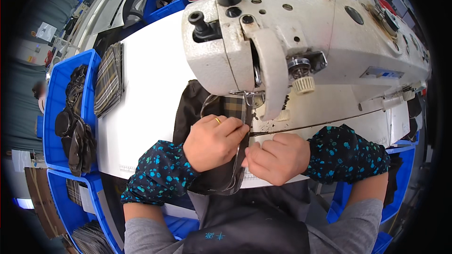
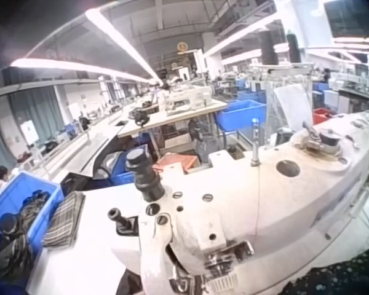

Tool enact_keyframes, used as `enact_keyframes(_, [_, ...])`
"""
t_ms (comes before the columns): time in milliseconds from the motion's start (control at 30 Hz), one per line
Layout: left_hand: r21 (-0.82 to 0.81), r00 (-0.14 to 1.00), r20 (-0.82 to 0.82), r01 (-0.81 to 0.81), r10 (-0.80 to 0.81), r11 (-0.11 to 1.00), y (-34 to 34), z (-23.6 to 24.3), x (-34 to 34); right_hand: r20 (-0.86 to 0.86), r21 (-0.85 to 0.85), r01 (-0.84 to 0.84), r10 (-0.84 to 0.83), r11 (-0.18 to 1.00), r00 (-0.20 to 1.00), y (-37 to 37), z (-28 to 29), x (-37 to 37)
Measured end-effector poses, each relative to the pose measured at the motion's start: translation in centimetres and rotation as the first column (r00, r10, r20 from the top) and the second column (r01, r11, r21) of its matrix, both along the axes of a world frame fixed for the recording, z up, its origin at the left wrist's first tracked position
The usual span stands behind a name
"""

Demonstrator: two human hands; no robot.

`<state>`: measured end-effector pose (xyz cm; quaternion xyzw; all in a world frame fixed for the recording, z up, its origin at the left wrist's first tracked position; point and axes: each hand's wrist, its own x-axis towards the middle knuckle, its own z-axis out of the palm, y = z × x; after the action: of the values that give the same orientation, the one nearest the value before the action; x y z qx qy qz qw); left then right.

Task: Sewing a fabric or leather pouch using an industrial sewing machine.

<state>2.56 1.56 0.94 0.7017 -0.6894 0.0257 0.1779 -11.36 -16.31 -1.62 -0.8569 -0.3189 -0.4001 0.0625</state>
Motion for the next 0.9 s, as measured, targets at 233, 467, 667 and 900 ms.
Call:
enact_keyframes(233, [0.123,0.997,-0.058,-0.037,0.045,0.992,0.2,1.0,0.0,-0.287,-0.172,-0.149,0.095,0.974,0.953,1.0,-0.9,-1.1])
enact_keyframes(467, [0.086,1.000,0.015,-0.020,0.019,0.996,0.6,0.6,-1.4,-0.210,-0.173,0.001,-0.037,0.985,0.977,2.1,-1.3,-1.7])
enact_keyframes(667, [0.054,0.995,0.078,-0.065,0.061,0.996,0.6,0.0,-2.5,-0.281,-0.179,0.004,-0.055,0.984,0.958,2.1,-1.0,-2.4])
enact_keyframes(900, [0.052,0.993,0.041,-0.113,0.111,0.992,-1.3,-0.2,-0.8,-0.291,-0.161,0.119,-0.163,0.980,0.943,1.1,-1.2,-1.4])
